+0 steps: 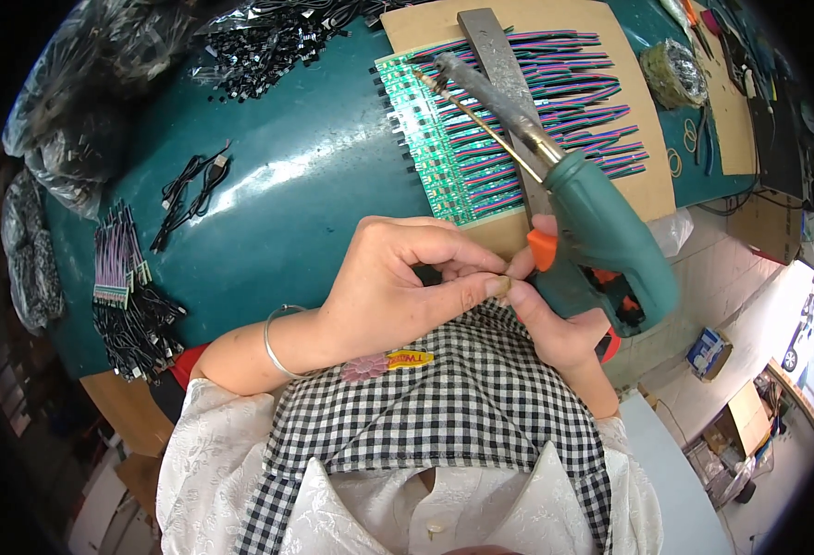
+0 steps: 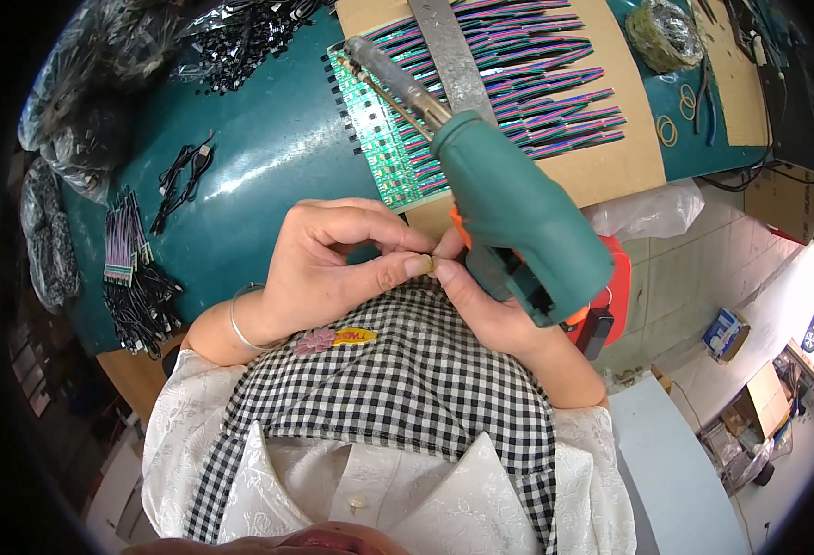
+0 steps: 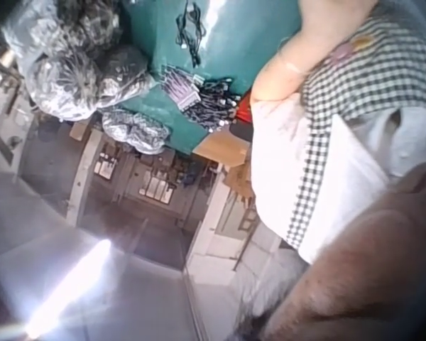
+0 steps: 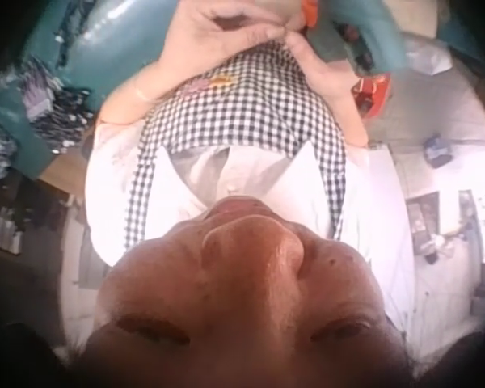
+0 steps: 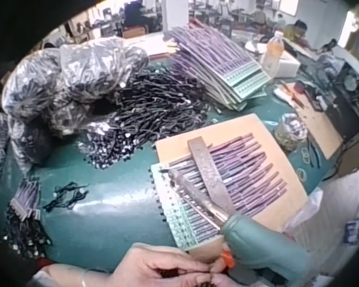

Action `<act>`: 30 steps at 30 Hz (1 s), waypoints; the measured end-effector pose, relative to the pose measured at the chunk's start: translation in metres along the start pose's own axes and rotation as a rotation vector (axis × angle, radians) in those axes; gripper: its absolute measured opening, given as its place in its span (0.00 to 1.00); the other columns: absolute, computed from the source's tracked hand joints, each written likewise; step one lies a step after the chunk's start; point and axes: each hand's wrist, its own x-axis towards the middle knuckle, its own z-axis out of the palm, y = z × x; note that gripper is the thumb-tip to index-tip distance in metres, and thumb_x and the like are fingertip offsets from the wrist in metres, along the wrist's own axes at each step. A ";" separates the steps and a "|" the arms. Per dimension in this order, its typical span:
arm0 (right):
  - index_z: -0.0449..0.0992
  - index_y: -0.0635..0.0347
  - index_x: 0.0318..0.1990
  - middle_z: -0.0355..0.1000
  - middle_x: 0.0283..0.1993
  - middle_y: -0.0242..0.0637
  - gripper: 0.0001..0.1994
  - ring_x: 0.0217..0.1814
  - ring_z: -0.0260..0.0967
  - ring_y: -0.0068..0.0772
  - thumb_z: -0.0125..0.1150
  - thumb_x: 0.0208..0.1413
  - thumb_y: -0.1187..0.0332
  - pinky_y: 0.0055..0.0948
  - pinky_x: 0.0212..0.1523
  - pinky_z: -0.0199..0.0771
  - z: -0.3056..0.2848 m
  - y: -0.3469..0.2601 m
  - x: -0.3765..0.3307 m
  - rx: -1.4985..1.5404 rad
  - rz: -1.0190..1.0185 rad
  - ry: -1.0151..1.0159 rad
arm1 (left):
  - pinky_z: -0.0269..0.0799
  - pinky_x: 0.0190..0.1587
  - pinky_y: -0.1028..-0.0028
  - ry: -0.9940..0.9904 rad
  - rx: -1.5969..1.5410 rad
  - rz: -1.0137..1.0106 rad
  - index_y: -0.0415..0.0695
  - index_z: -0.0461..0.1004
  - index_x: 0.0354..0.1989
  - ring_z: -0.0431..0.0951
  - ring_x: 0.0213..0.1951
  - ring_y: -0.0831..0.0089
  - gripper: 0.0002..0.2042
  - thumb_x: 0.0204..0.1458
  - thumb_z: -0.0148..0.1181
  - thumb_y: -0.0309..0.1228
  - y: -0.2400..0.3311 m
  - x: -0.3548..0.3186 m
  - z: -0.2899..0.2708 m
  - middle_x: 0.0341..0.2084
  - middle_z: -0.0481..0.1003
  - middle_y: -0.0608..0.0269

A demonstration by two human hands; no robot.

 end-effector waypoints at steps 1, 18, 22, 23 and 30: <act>0.59 0.69 0.52 0.68 0.30 0.37 0.25 0.29 0.66 0.23 0.58 0.44 0.83 0.20 0.32 0.68 0.001 -0.002 0.002 -0.054 -0.014 -0.021 | 0.70 0.31 0.81 -0.002 0.040 -0.095 0.37 0.77 0.30 0.75 0.27 0.76 0.05 0.42 0.62 0.21 0.003 -0.001 -0.001 0.25 0.76 0.60; 0.61 0.74 0.51 0.66 0.23 0.39 0.27 0.23 0.64 0.28 0.61 0.41 0.75 0.22 0.26 0.67 -0.024 -0.001 -0.033 -0.037 0.067 0.176 | 0.71 0.25 0.82 0.210 -0.198 -0.465 0.33 0.73 0.31 0.74 0.21 0.78 0.07 0.50 0.56 0.26 -0.027 0.016 -0.049 0.21 0.74 0.59; 0.61 0.74 0.51 0.64 0.21 0.37 0.31 0.21 0.63 0.28 0.66 0.38 0.71 0.22 0.22 0.66 -0.025 -0.005 -0.046 0.155 0.216 0.298 | 0.71 0.25 0.82 0.208 -0.206 -0.483 0.33 0.73 0.30 0.74 0.20 0.78 0.08 0.49 0.57 0.27 -0.032 0.019 -0.050 0.21 0.75 0.59; 0.61 0.74 0.51 0.63 0.22 0.36 0.31 0.21 0.63 0.28 0.66 0.38 0.70 0.22 0.22 0.66 -0.026 -0.006 -0.048 0.194 0.247 0.304 | 0.71 0.25 0.82 0.204 -0.213 -0.488 0.33 0.73 0.30 0.74 0.20 0.78 0.08 0.49 0.57 0.27 -0.033 0.019 -0.049 0.21 0.75 0.59; 0.63 0.72 0.50 0.64 0.23 0.36 0.30 0.22 0.62 0.27 0.67 0.37 0.71 0.23 0.24 0.66 -0.037 0.000 -0.058 0.136 0.313 0.188 | 0.72 0.26 0.82 0.216 -0.250 -0.475 0.31 0.73 0.30 0.75 0.21 0.77 0.08 0.49 0.57 0.27 -0.036 0.019 -0.050 0.21 0.75 0.57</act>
